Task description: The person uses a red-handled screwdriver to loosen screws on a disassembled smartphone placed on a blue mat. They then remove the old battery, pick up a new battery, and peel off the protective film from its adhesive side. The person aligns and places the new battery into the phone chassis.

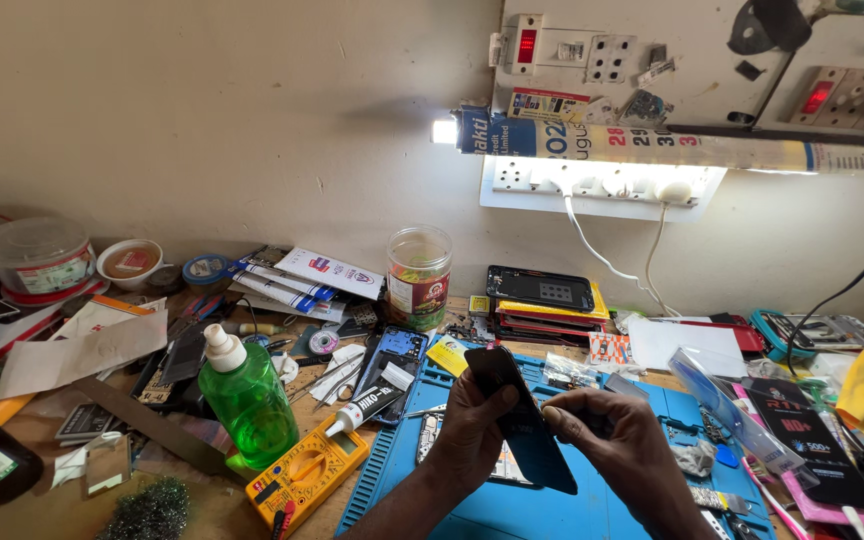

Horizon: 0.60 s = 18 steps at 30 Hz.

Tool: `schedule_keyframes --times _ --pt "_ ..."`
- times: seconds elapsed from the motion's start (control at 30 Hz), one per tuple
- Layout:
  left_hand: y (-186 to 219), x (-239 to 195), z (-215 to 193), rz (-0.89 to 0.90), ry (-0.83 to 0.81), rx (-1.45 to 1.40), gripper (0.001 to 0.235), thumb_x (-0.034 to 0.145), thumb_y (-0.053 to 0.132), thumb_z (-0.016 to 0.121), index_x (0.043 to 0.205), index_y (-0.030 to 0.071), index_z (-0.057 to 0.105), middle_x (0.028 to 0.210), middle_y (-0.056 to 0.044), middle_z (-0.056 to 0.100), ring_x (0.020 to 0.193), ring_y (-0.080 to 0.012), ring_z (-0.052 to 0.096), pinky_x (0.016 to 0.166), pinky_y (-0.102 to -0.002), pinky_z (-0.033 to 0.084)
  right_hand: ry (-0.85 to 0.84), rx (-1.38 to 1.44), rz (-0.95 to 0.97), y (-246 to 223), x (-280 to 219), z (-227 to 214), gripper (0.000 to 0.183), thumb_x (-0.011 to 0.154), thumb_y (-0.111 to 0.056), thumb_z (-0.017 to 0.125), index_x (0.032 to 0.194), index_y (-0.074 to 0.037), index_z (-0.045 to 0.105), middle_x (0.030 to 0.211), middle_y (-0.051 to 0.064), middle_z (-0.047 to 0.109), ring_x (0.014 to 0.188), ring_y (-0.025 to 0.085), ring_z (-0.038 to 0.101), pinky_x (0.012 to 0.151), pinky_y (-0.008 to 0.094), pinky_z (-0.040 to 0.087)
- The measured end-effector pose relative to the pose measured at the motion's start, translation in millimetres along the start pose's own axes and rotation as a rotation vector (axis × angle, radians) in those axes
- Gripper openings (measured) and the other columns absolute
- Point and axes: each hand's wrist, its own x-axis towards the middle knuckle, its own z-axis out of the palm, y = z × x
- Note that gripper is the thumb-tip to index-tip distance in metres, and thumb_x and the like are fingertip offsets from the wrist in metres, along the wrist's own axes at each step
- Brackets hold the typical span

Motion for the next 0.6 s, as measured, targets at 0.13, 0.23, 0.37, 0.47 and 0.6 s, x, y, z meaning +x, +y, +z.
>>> schedule_keyframes --times 0.13,0.23,0.37,0.47,0.6 --pt "0 1 -1 -0.015 0.002 0.021 0.026 0.089 0.007 0.079 0.111 0.008 0.065 0.098 -0.004 0.075 0.091 -0.0137 0.073 0.083 -0.030 0.061 -0.071 0.087 0.043 3 7 -1 0.028 0.081 -0.017 0.080 0.102 0.001 0.084 0.083 0.015 0.085 0.074 0.017 0.076 0.067 0.031 0.063" --pt "0 1 -1 -0.025 0.017 0.055 0.027 0.090 0.008 0.079 0.112 0.007 0.065 0.098 -0.004 0.075 0.092 -0.0133 0.073 0.084 -0.030 0.061 -0.087 0.106 0.083 8 12 -2 0.028 0.081 -0.016 0.079 0.102 0.002 0.083 0.083 0.016 0.085 0.074 0.019 0.077 0.068 0.033 0.064" --pt "-1 1 -3 -0.041 0.040 0.095 0.028 0.089 0.010 0.079 0.112 0.007 0.064 0.098 -0.003 0.075 0.092 -0.0126 0.073 0.086 -0.031 0.061 -0.114 0.168 0.097 18 19 -3 0.027 0.081 -0.016 0.079 0.100 0.002 0.083 0.081 0.013 0.083 0.074 0.017 0.075 0.068 0.032 0.063" --pt "-2 2 -5 -0.048 0.037 0.104 0.029 0.088 0.013 0.080 0.112 0.007 0.064 0.097 -0.002 0.074 0.091 -0.0119 0.072 0.086 -0.031 0.061 -0.152 0.192 0.017 26 24 -4 0.025 0.085 -0.018 0.079 0.094 0.005 0.084 0.075 0.012 0.078 0.068 0.015 0.067 0.064 0.031 0.055" --pt "-4 4 -9 -0.066 0.031 0.125 0.031 0.089 0.015 0.083 0.112 0.007 0.064 0.096 -0.003 0.073 0.089 -0.0126 0.072 0.085 -0.033 0.060 -0.184 0.242 0.029 34 28 -4 0.026 0.085 -0.020 0.078 0.090 0.005 0.083 0.073 0.009 0.076 0.067 0.014 0.065 0.065 0.031 0.054"
